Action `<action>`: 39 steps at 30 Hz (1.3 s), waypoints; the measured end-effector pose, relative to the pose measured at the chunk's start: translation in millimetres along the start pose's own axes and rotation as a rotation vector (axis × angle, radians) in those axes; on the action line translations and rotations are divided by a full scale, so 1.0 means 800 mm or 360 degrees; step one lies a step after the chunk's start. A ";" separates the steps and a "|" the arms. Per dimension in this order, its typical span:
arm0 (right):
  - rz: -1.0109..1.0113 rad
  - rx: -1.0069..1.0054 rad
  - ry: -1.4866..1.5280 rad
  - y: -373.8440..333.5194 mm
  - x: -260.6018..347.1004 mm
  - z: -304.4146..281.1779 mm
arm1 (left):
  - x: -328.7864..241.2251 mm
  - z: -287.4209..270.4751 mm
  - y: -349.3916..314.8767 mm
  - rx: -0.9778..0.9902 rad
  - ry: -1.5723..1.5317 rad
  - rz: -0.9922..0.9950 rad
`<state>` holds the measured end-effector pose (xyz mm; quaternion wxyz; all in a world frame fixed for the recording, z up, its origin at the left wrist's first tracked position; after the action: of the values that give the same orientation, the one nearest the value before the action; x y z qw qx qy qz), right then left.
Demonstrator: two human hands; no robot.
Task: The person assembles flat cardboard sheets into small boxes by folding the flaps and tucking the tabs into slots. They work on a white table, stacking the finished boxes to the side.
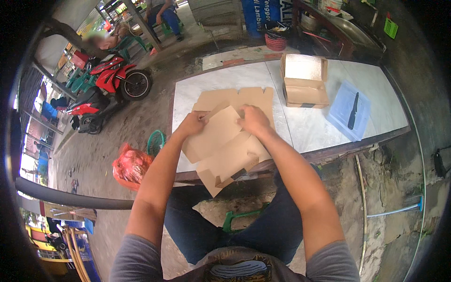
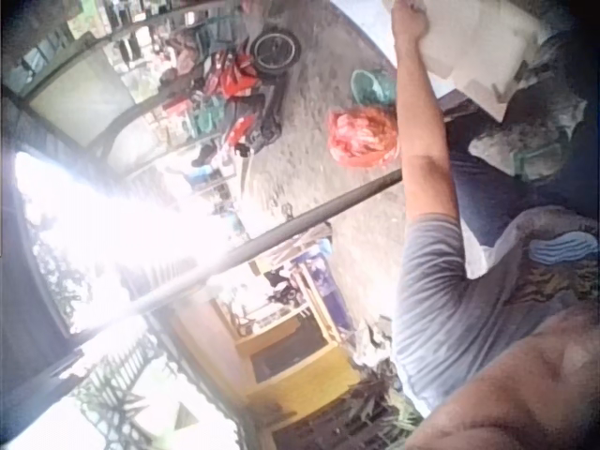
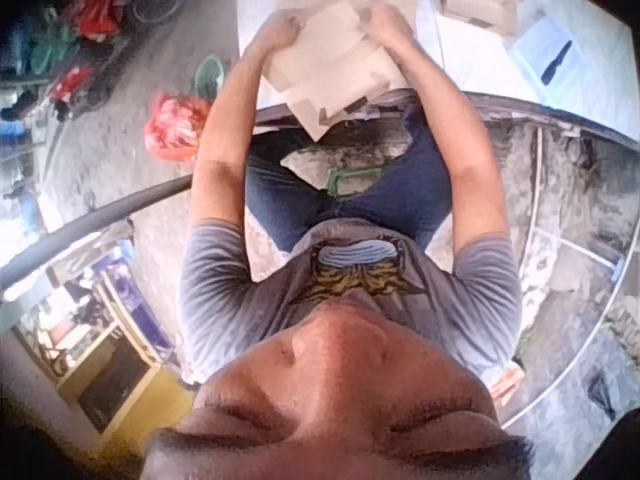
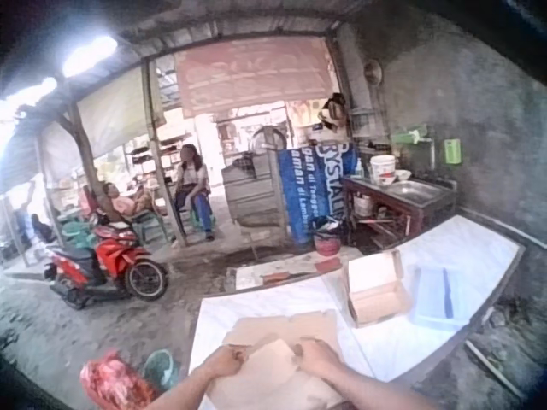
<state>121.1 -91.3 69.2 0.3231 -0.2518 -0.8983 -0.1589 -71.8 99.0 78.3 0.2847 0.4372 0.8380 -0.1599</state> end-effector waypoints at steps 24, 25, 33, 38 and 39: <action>0.0607 -0.0054 0.0933 0.048 -0.052 0.096 | -0.004 0.070 0.042 -0.0115 -0.0761 0.0322; 0.0606 -0.0049 0.0927 0.048 -0.054 0.097 | -0.005 0.069 0.038 -0.0166 -0.0648 0.0439; 0.0623 0.0078 0.0870 0.043 -0.036 0.086 | -0.048 0.077 -0.001 -0.1062 0.0441 0.0598; 0.0551 0.0020 0.0671 0.035 -0.028 0.079 | -0.065 0.089 -0.011 -0.1191 0.0599 0.0334; 0.0547 -0.0031 0.0608 0.034 -0.026 0.078 | -0.068 0.090 -0.012 -0.1152 0.0594 0.0231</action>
<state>118.9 -48.4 12.7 0.5069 -0.3692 -0.7634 -0.1549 -30.3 21.5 55.3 0.2736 0.3883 0.8444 0.2476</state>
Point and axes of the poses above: each hand's wrist, its own y-axis towards the middle knuckle, its own z-axis out of the palm, x = y × z, the point moved 3 cm from there along y, towards the middle knuckle, and after that the axes turned 4 degrees about -x, right-handed, at the moved point
